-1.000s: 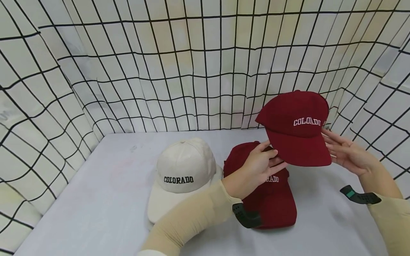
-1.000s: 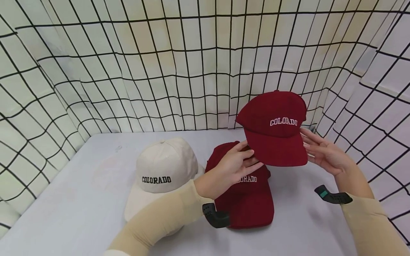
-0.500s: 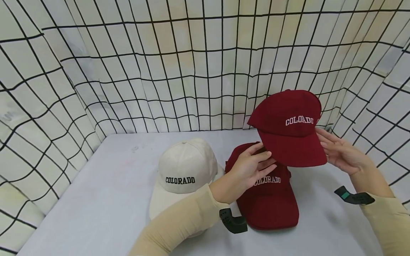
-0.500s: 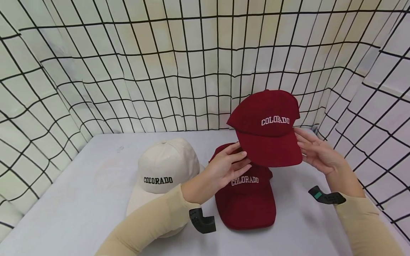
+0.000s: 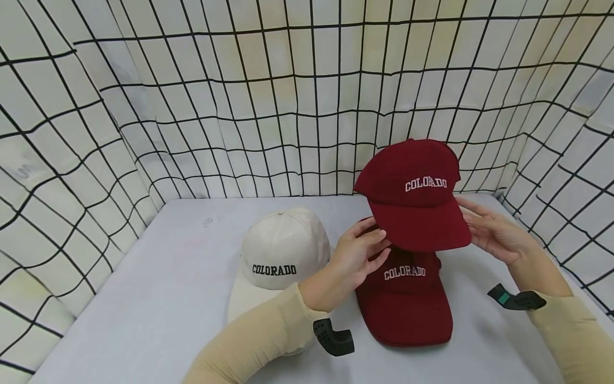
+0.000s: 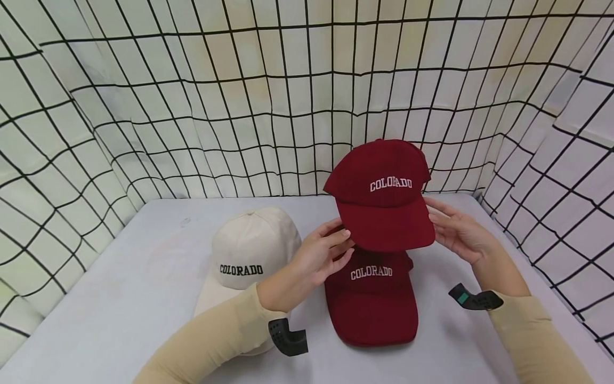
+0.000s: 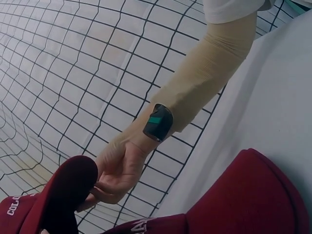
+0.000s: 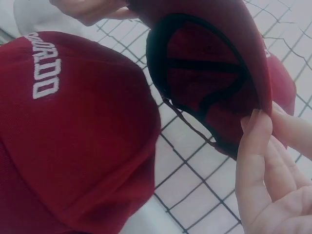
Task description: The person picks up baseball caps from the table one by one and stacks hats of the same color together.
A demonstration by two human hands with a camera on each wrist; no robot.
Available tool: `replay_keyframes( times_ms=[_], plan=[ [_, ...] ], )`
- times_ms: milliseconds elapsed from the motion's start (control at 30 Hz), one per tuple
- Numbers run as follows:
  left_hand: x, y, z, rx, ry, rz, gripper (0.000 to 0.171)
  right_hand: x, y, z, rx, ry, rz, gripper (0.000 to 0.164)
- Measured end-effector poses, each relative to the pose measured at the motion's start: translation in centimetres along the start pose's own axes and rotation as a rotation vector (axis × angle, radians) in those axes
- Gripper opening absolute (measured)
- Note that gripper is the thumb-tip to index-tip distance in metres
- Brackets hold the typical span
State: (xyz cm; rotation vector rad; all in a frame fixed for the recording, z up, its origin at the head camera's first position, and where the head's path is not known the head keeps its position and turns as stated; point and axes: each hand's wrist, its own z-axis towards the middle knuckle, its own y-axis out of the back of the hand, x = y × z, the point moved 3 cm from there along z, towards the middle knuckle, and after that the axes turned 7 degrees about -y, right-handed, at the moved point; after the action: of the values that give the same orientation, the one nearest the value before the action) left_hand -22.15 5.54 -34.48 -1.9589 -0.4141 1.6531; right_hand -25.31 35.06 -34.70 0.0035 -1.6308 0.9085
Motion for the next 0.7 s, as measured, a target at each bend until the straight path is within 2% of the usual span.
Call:
replay_keyframes(
  times_ms=[100, 333, 600, 700],
  plan=[
    [-0.2, 0.4, 0.1, 0.006, -0.003, 0.004, 0.036, -0.3, -0.3, 0.3, -0.022, -0.006, 0.018, 0.045],
    [-0.7, 1.5, 0.1, 0.0, -0.002, 0.007, 0.033, -1.3, -0.8, 0.9, -0.001, -0.038, 0.029, 0.046],
    [-0.4, 2.5, -0.4, -0.004, 0.031, 0.05, 0.033, -2.1, -0.8, 1.2, 0.033, -0.067, 0.029, 0.048],
    [-0.3, 2.7, -0.7, -0.01, 0.039, 0.053, 0.03, -2.3, -0.9, 1.3, 0.015, -0.079, 0.011, 0.047]
  ],
)
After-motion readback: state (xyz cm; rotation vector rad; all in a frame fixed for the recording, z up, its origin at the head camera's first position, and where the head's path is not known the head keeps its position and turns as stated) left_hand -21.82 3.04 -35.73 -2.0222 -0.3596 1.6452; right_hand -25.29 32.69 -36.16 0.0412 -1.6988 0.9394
